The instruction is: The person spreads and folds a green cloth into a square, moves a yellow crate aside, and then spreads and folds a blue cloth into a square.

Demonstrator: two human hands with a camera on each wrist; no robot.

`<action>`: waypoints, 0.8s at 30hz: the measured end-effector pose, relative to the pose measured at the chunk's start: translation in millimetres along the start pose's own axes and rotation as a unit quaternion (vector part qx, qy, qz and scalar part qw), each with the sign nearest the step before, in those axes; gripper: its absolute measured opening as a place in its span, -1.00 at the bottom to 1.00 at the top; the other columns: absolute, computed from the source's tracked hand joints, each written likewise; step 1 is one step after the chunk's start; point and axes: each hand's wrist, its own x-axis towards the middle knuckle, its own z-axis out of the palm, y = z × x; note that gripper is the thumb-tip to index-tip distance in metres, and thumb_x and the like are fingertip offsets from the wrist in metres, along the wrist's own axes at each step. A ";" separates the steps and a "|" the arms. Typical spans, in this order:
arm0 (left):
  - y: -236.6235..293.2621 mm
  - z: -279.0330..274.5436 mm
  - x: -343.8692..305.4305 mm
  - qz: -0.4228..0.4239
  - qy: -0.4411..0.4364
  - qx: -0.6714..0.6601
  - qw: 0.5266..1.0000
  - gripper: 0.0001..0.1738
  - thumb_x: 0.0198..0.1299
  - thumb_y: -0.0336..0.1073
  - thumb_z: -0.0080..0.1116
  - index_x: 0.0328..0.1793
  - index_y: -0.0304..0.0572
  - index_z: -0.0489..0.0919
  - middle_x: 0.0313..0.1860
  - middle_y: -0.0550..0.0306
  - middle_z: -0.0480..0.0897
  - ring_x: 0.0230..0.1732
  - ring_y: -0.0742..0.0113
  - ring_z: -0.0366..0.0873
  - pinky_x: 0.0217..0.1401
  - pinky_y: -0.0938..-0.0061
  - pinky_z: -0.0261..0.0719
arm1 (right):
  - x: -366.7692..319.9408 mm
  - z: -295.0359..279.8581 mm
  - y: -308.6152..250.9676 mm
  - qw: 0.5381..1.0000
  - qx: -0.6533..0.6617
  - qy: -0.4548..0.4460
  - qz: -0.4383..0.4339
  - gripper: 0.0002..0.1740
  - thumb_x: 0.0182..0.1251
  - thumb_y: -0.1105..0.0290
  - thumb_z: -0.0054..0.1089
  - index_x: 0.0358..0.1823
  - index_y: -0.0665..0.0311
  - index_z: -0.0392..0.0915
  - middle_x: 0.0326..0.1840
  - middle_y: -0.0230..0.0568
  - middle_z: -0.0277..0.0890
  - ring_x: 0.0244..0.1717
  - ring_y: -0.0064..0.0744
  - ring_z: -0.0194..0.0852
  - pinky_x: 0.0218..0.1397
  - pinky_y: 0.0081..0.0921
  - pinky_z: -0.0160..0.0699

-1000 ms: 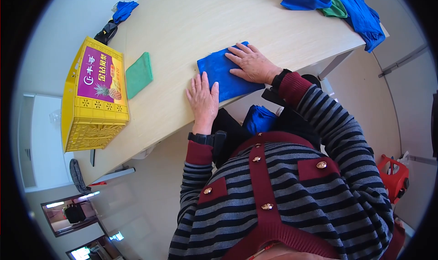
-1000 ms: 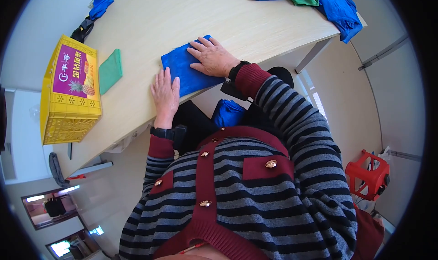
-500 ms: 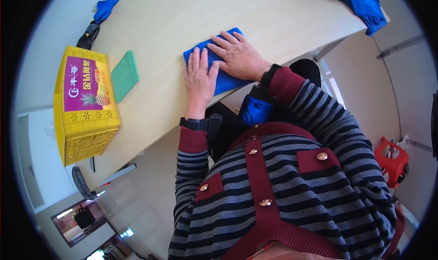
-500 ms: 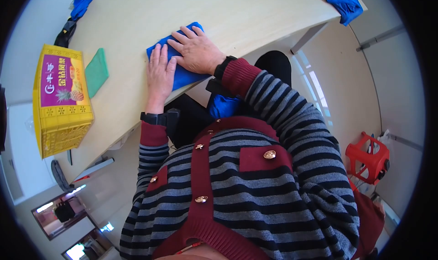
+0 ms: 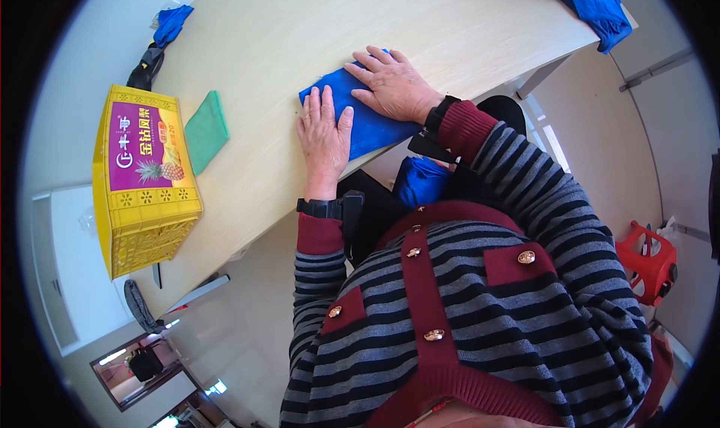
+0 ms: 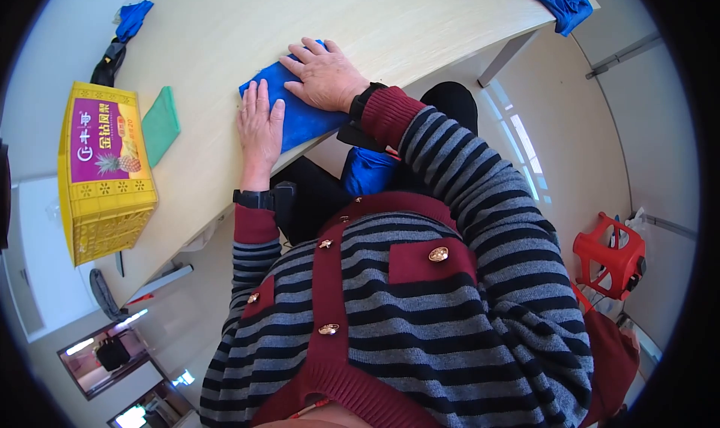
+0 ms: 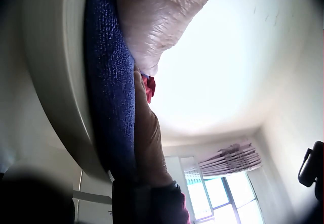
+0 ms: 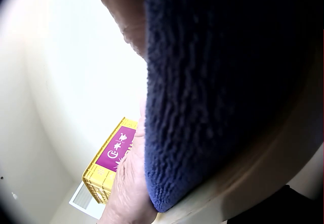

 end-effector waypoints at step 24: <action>13.7 -61.0 -146.1 -0.322 0.197 -0.712 0.591 -0.49 0.47 -0.13 0.18 0.44 -0.18 0.46 0.35 0.04 0.60 0.32 0.17 0.58 0.33 0.20 0.58 | -36.3 -13.4 -102.3 0.986 0.142 -0.025 -0.090 -0.36 0.52 0.02 0.07 0.44 0.32 0.41 0.49 0.04 0.37 0.57 0.07 0.18 0.59 0.02 0.11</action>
